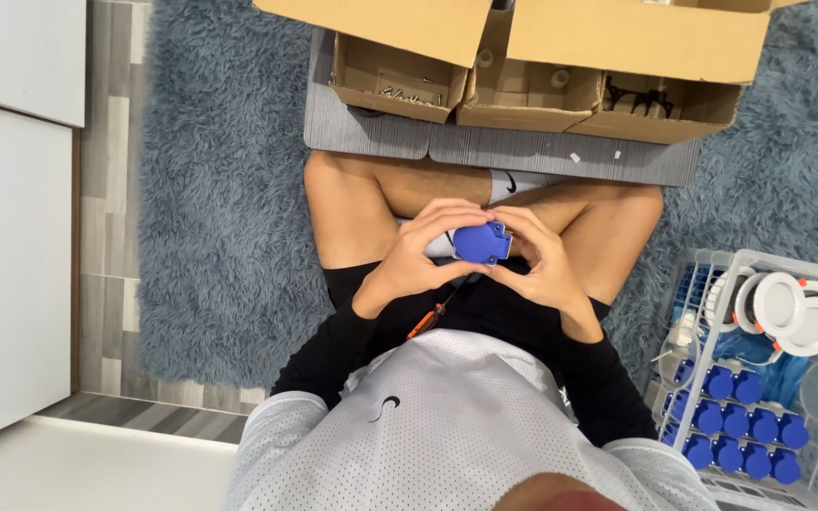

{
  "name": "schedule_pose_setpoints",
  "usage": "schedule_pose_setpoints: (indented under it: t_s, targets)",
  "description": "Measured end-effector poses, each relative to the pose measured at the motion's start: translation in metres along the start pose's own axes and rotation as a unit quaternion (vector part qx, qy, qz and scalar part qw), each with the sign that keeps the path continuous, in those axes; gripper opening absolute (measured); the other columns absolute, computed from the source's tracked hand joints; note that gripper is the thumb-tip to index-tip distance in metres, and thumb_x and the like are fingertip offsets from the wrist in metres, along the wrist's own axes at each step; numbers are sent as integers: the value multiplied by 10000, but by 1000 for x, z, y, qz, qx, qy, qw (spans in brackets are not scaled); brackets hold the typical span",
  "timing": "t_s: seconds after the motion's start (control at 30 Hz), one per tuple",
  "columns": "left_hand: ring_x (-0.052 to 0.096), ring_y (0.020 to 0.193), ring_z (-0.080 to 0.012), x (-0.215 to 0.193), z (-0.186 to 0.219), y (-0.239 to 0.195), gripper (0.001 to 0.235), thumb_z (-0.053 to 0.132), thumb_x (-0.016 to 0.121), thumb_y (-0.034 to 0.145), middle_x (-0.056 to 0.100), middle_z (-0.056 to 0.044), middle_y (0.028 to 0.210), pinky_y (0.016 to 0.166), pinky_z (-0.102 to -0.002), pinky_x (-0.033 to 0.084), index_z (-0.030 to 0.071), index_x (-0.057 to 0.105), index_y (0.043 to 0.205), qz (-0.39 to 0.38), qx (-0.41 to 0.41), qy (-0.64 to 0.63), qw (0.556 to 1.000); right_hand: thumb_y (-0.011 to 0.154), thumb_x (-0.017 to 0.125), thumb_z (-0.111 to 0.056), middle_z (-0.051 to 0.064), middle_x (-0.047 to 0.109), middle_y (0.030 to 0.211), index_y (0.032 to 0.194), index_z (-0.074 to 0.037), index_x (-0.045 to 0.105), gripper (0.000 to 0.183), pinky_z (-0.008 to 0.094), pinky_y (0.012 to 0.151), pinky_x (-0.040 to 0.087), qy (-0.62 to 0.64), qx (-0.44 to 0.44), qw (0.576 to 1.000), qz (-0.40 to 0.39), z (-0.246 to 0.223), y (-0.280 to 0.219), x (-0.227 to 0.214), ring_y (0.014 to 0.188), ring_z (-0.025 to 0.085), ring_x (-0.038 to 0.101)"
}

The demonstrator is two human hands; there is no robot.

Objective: A person sits on the floor and uses a screwdriver to work on a blue electrical box, tightening or loosening screws.

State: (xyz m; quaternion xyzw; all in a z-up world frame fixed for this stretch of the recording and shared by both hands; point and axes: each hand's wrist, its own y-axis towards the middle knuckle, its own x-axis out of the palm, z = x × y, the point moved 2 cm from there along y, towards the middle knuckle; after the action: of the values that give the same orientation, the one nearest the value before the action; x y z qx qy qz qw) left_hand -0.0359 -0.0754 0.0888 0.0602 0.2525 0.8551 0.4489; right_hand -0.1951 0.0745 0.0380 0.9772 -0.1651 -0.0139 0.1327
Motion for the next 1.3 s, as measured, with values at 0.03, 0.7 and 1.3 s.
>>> schedule_pose_setpoints:
  t_s: [0.03, 0.7, 1.3]
  targets:
    - [720, 1278, -363, 1, -1, 0, 535, 229, 974, 877, 781, -109, 1323, 1107, -491, 555, 64, 760, 1338, -1, -4, -7, 1000, 814, 929, 57, 270, 582, 1442, 1466, 98, 609, 728, 485, 1037, 589, 0, -4, 1000, -1, -1, 1, 0, 1329, 364, 652]
    - [612, 1402, -247, 12, -48, -31, 780, 421, 916, 940, 639, -134, 1530, 1156, -447, 501, 76, 602, 1565, -40, -131, -130, 982, 808, 966, -50, 271, 708, 1329, 1330, 87, 722, 593, 523, 1000, 609, -95, -75, 992, -31, -20, 20, -2, 1251, 449, 723]
    - [652, 1182, -112, -3, -58, -70, 800, 297, 1006, 806, 701, -56, 1317, 1048, -288, 549, 87, 625, 1478, 87, -254, -229, 936, 1165, 586, -280, 354, 580, 1508, 1493, 95, 595, 498, 657, 1150, 449, -419, -50, 889, -180, -93, 132, -40, 1413, 550, 543]
